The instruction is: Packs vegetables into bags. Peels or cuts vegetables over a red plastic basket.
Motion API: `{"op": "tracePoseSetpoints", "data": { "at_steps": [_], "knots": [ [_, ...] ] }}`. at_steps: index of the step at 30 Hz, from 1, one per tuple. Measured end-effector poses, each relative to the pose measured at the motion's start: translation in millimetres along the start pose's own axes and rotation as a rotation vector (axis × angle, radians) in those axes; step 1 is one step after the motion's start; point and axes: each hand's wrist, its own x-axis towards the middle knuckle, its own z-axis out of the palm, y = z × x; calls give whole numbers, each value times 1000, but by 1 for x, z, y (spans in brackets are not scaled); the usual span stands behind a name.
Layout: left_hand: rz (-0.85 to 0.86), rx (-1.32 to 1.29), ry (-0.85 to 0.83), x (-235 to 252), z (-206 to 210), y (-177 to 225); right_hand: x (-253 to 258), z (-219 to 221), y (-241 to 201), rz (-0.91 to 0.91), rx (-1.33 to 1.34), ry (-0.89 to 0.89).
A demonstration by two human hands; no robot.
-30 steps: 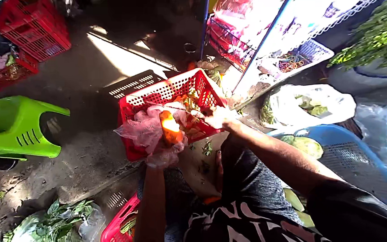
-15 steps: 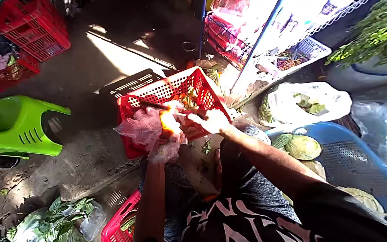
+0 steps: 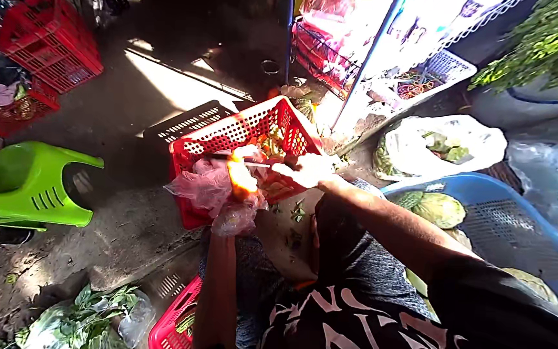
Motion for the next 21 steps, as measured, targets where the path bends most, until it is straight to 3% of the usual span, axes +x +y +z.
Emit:
{"op": "tracePoseSetpoints", "data": {
  "at_steps": [2, 5, 8, 13, 17, 21],
  "knots": [
    [113, 55, -130, -1, -9, -4, 14, 0, 26, 101, 18, 65],
    [168, 53, -185, 1, -10, -5, 12, -9, 35, 146, 46, 53],
    [141, 49, -99, 9, -4, -6, -6, -13, 26, 101, 121, 89],
    [-50, 470, 147, 8, 20, 14, -49, -17, -22, -330, 63, 180],
    [-43, 251, 102, 7, 8, -4, -51, -5, -36, -376, -78, 130],
    [-131, 298, 316, 8, 18, -8, -43, 4, -30, -428, -77, 145]
  ]
}}
